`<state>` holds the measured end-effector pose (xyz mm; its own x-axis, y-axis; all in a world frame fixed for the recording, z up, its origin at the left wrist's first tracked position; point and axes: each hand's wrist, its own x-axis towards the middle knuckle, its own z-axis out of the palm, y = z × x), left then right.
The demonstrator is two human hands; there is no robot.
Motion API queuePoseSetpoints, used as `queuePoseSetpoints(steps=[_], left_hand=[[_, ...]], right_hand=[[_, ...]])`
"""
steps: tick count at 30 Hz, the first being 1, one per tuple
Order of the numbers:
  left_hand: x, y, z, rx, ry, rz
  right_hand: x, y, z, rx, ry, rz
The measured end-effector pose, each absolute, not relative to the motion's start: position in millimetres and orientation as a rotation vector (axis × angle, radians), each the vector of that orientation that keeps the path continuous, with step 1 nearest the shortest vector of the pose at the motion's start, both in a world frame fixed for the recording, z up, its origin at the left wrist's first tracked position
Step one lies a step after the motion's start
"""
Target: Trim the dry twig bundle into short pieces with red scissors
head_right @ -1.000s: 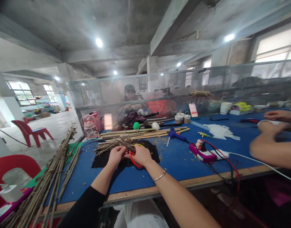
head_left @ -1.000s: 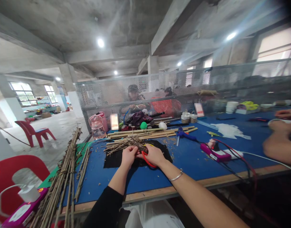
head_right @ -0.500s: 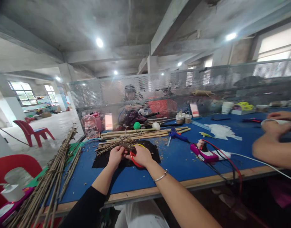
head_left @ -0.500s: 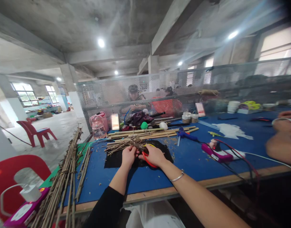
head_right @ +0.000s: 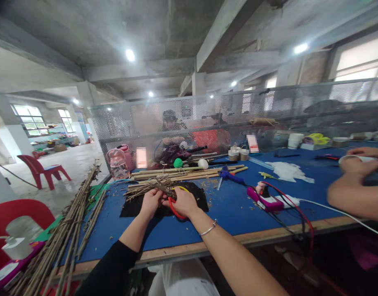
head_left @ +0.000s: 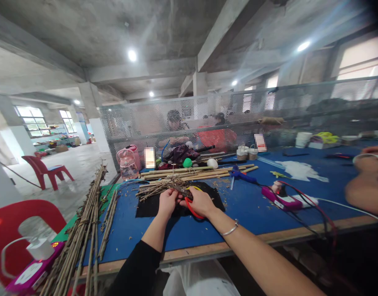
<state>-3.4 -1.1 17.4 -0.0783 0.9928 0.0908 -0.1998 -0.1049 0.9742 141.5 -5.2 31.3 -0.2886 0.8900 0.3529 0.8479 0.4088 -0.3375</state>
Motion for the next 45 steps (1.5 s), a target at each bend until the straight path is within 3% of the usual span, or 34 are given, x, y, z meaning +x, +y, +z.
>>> queuePoseSetpoints(steps=[21,30,45], left_hand=[[-4.5,-0.7,17.0,1.154,1.161,1.458],[-6.8,0.8,11.1,1.378,1.234,1.439],[-4.5,1.9,15.9,1.131,1.200,1.505]], right_hand=[[143.8,-5.7,38.1,-1.656,-2.149,0.218],[143.4,-2.6,30.5,-1.531,-2.166,0.073],[143.4,-2.5,32.0,-1.583,-2.166,0.086]])
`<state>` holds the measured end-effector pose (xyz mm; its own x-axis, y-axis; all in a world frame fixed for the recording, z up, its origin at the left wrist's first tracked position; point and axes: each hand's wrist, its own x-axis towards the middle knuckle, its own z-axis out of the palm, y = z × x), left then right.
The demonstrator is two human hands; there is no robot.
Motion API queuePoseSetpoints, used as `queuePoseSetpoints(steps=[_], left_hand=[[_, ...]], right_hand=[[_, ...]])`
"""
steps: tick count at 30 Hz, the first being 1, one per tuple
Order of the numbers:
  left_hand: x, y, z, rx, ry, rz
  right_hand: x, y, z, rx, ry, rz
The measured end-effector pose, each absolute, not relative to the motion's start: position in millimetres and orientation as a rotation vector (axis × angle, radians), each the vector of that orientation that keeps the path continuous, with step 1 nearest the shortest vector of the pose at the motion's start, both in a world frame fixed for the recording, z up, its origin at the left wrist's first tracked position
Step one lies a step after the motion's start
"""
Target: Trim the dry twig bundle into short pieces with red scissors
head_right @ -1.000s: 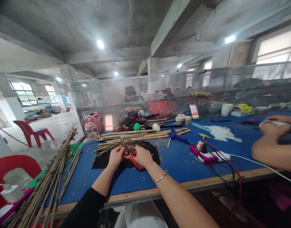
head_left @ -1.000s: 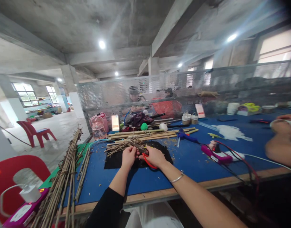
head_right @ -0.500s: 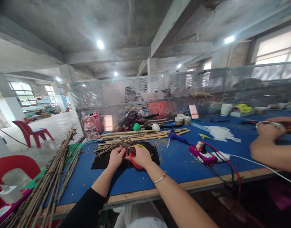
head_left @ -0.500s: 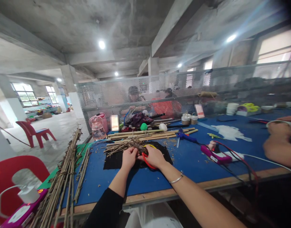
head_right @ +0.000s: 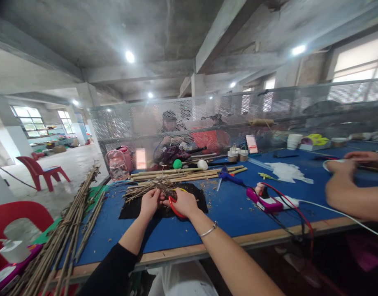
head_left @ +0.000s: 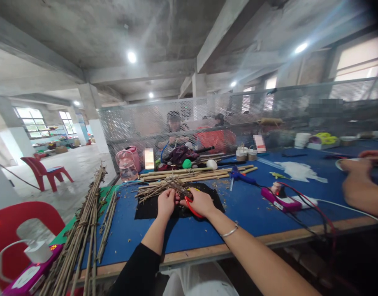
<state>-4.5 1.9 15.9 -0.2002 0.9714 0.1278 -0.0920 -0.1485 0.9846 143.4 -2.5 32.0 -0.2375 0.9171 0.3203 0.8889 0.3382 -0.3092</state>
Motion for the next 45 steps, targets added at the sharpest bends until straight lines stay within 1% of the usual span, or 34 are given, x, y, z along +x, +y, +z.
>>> queuePoseSetpoints(steps=[9,24,37,45], left_hand=[[-3.3,-1.3,18.3,1.143,1.145,1.454],[-7.8,-1.0,16.9,1.251,1.280,1.437],[-6.0,0.9,15.7,1.175,1.230,1.469],[-7.9,-0.5,15.2,1.406,1.313,1.415]], right_hand=[[139.9,-7.1,35.0,-1.456,-2.208,0.043],[143.0,-4.4,34.2,-1.612,-2.235,0.135],[144.8,-2.9,34.9,-1.637,-2.170,0.167],[144.6,-4.6,33.6,-1.552,-2.185,0.093]])
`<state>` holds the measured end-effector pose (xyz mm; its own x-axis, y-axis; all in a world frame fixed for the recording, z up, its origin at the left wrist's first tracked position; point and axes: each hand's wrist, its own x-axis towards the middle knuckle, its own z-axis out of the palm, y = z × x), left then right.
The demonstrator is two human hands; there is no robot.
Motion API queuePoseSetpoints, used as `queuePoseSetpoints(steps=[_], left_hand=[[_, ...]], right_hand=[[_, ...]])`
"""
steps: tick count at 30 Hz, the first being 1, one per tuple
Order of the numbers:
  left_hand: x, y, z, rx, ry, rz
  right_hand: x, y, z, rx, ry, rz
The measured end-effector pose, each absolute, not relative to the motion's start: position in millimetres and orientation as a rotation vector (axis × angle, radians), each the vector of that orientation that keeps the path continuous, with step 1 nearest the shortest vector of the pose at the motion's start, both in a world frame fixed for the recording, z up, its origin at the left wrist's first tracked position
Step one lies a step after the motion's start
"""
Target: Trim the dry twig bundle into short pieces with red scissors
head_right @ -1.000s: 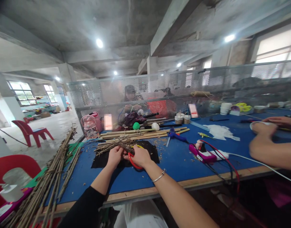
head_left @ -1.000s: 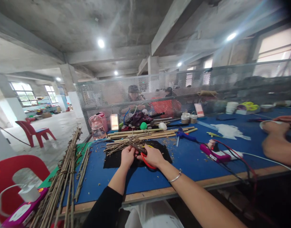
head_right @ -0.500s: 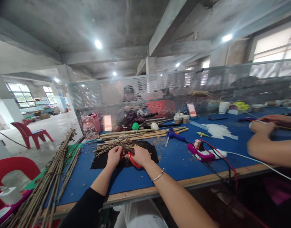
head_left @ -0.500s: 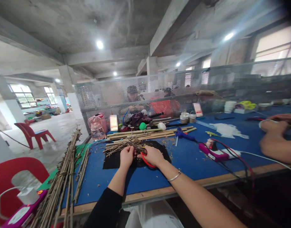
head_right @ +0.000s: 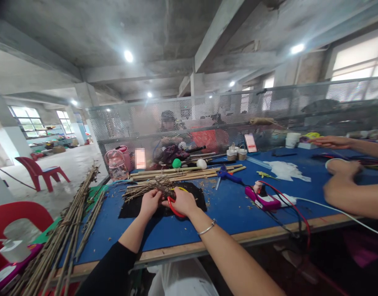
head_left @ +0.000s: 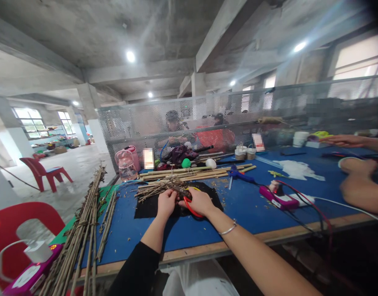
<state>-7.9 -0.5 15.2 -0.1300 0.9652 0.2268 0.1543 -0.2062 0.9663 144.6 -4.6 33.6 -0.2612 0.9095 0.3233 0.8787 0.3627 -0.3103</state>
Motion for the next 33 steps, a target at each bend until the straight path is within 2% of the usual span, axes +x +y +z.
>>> queuePoseSetpoints(steps=[14,22,33], left_hand=[[-6.4,1.0,16.4,1.170,1.260,1.505],[-4.4,-2.7,20.6,1.211,1.207,1.492],[-5.6,-1.6,22.0,1.268,1.166,1.500]], right_hand=[[145.2,-2.3,32.3,-1.567,-2.191,0.183],[142.1,-5.0,32.5,-1.419,-2.219,0.126],[142.4,-4.2,30.1,-1.468,-2.211,0.205]])
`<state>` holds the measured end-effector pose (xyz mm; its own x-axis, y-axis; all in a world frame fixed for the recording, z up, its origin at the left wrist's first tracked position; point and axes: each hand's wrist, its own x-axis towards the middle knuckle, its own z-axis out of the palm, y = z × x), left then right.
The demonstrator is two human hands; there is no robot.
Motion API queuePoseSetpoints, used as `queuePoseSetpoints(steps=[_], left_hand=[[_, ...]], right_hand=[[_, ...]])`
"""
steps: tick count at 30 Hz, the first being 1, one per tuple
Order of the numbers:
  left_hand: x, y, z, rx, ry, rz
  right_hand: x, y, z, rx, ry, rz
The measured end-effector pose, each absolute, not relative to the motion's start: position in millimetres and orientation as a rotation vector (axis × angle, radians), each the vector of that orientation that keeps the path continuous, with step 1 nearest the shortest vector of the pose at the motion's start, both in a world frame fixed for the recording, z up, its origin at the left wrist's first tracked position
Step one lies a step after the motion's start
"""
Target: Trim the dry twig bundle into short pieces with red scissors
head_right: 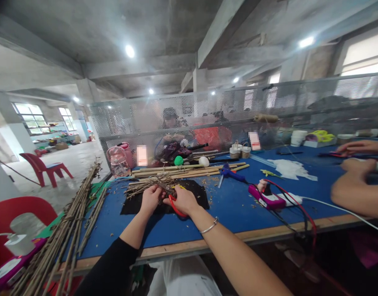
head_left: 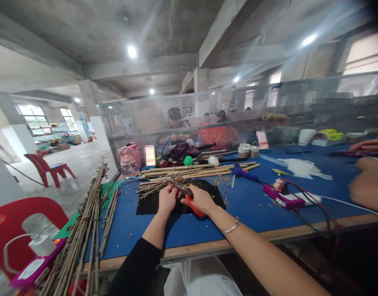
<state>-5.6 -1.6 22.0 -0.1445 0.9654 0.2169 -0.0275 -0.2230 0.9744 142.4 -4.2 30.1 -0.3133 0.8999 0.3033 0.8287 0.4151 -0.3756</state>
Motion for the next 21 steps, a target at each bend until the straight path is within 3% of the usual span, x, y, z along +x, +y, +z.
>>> queuePoseSetpoints(steps=[14,21], left_hand=[[-9.9,-2.0,21.8,1.328,1.228,1.510],[-15.4,-2.2,19.8,1.567,1.608,1.409]], right_hand=[[143.7,-3.3,34.6,-1.579,-2.223,0.223],[146.2,-3.6,36.1,-1.610,-2.188,0.103]])
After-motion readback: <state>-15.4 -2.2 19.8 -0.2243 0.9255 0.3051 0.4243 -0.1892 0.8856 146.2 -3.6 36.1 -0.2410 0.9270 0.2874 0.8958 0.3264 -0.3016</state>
